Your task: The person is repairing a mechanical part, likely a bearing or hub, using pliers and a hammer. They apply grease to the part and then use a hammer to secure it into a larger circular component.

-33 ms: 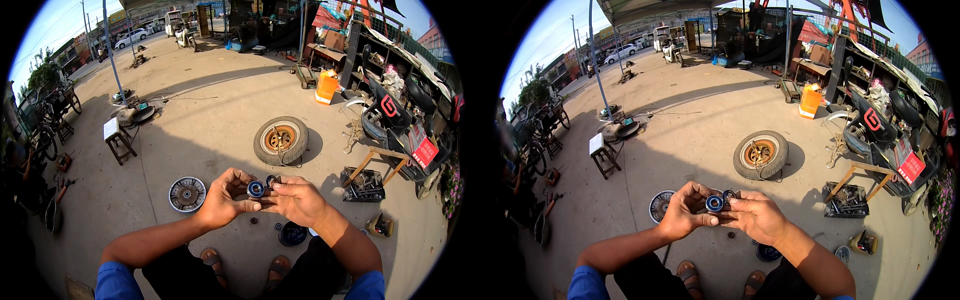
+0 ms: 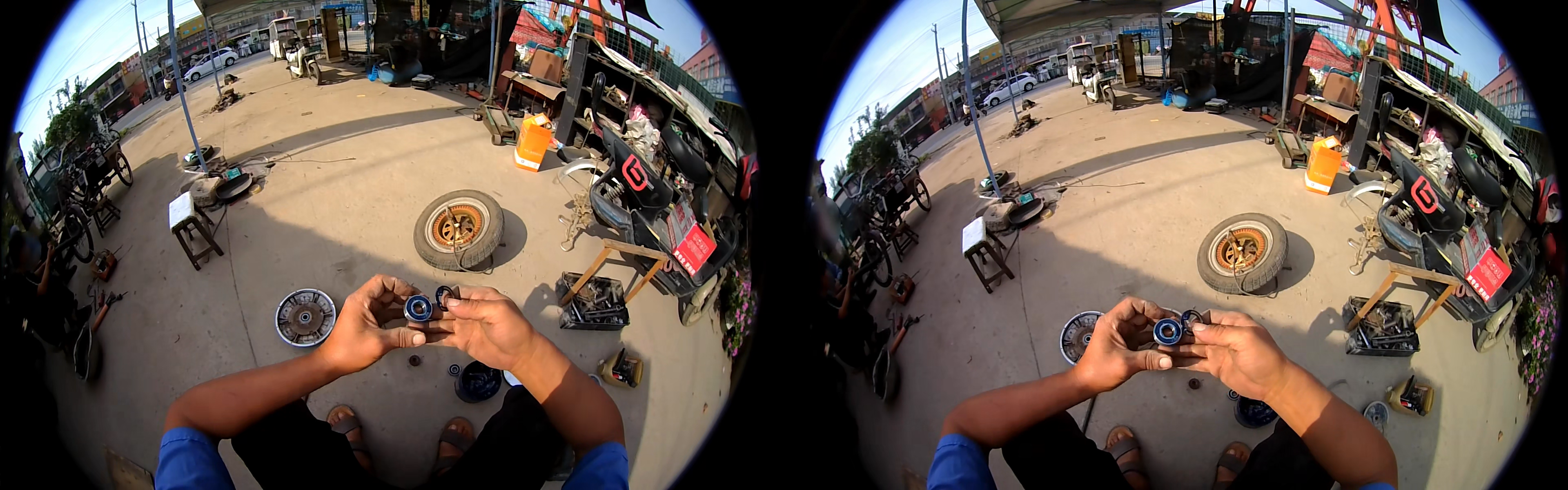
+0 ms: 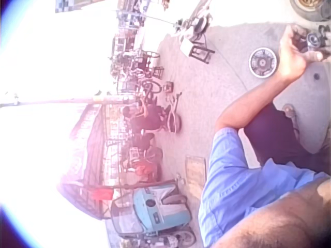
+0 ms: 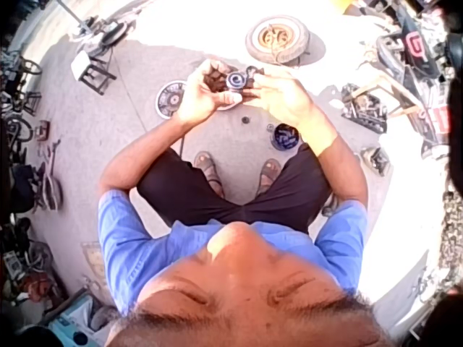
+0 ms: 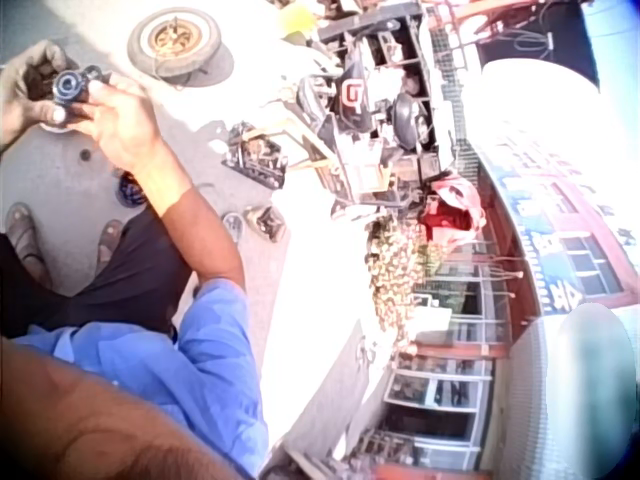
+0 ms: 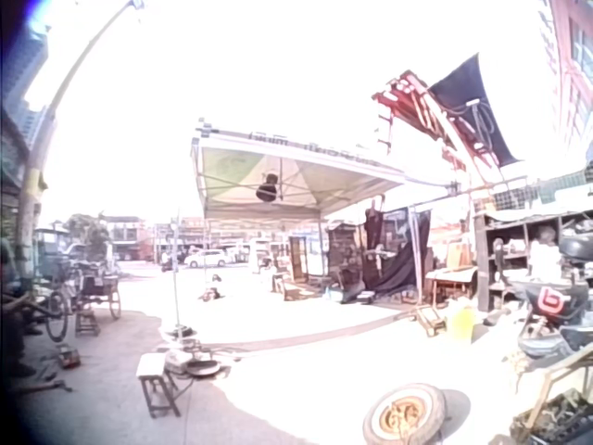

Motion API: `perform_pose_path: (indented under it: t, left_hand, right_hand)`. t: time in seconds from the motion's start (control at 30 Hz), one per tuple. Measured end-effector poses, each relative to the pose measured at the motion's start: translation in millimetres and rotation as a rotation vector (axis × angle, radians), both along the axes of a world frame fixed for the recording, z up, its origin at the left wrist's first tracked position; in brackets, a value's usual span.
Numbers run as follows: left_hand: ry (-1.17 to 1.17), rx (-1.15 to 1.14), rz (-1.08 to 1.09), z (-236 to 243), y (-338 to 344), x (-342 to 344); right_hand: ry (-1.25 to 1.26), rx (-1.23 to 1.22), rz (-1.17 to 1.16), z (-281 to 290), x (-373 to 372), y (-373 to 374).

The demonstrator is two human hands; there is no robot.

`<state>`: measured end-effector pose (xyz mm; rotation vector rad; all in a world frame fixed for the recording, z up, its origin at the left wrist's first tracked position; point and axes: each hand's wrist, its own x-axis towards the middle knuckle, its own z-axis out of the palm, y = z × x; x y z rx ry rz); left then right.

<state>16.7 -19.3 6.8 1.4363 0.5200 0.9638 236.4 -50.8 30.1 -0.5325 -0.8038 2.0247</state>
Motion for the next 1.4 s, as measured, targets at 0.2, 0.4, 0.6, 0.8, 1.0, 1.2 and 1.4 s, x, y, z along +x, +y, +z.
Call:
perform_pose_path:
  t: [0.2,0.4,0.6,0.8,1.0,1.2,1.4]
  left_hand:
    - [0.021,-0.055,-0.129,-2.9,9.2,-10.2]
    - [0.025,-0.108,-0.143,-7.8,11.7,-11.7]
    - [-0.012,-0.094,-0.124,-7.3,10.7,-10.9]
    - [-0.031,-0.078,-0.049,-6.0,10.3,-10.9]
    - [-0.024,-0.102,0.001,-4.9,8.0,-8.4]
    - [-0.073,-0.138,0.005,-2.8,4.3,-5.1]
    - [-0.088,-0.161,0.02,-2.6,3.0,-5.8]
  right_hand:
    - [-0.108,0.022,0.011,0.3,9.3,2.3]
    - [-0.156,0.056,0.047,-0.8,8.9,1.0]
    - [-0.158,0.057,0.039,2.0,4.7,-1.5]
    - [-0.469,0.232,-0.227,-0.4,-1.0,-7.3]
    - [-0.755,0.522,-0.49,-1.5,-10.5,-13.0]
    - [-1.007,1.118,-0.833,-1.9,-22.3,-14.7]
    - [-1.204,1.399,-0.901,1.7,-28.0,-21.4]
